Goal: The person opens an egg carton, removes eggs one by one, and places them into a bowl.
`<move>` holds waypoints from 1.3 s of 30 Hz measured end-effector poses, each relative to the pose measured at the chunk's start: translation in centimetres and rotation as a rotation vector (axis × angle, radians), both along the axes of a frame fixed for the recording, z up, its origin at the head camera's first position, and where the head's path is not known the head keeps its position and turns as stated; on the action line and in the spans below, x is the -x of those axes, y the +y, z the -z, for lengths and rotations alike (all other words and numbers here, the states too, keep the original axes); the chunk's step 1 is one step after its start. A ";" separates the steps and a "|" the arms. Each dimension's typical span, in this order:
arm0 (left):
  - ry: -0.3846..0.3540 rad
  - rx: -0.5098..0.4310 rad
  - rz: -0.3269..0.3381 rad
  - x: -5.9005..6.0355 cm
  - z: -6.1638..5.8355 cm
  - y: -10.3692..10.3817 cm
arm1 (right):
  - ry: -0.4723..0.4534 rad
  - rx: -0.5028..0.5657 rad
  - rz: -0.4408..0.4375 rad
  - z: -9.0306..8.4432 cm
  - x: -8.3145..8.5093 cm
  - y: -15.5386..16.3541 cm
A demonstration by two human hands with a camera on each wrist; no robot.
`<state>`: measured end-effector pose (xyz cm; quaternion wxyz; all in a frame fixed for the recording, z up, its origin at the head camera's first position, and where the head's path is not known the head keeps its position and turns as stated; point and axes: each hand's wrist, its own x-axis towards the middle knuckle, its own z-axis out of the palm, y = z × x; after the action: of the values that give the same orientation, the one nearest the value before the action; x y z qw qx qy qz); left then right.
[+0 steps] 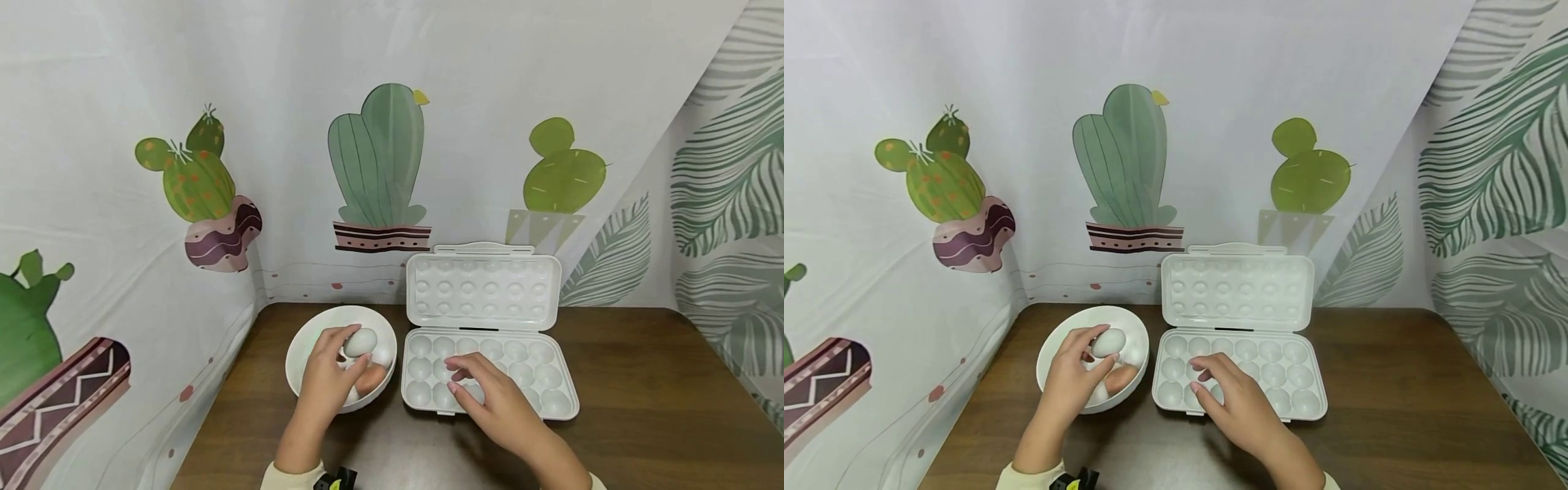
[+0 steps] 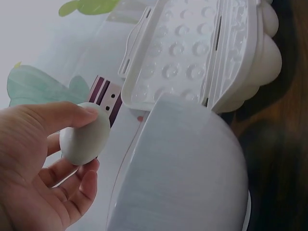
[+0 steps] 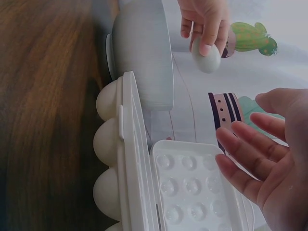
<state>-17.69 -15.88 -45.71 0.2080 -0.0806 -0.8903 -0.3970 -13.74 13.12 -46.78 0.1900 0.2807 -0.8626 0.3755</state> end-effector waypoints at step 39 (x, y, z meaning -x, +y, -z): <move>-0.230 0.085 -0.098 1.0 1.7 -2.5 | 0.038 -0.007 -0.023 0.4 0.0 -0.4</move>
<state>-18.65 -18.41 -47.42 0.1199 0.0002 -0.9272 -0.3549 -13.78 12.77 -47.16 0.2009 0.2981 -0.8569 0.3694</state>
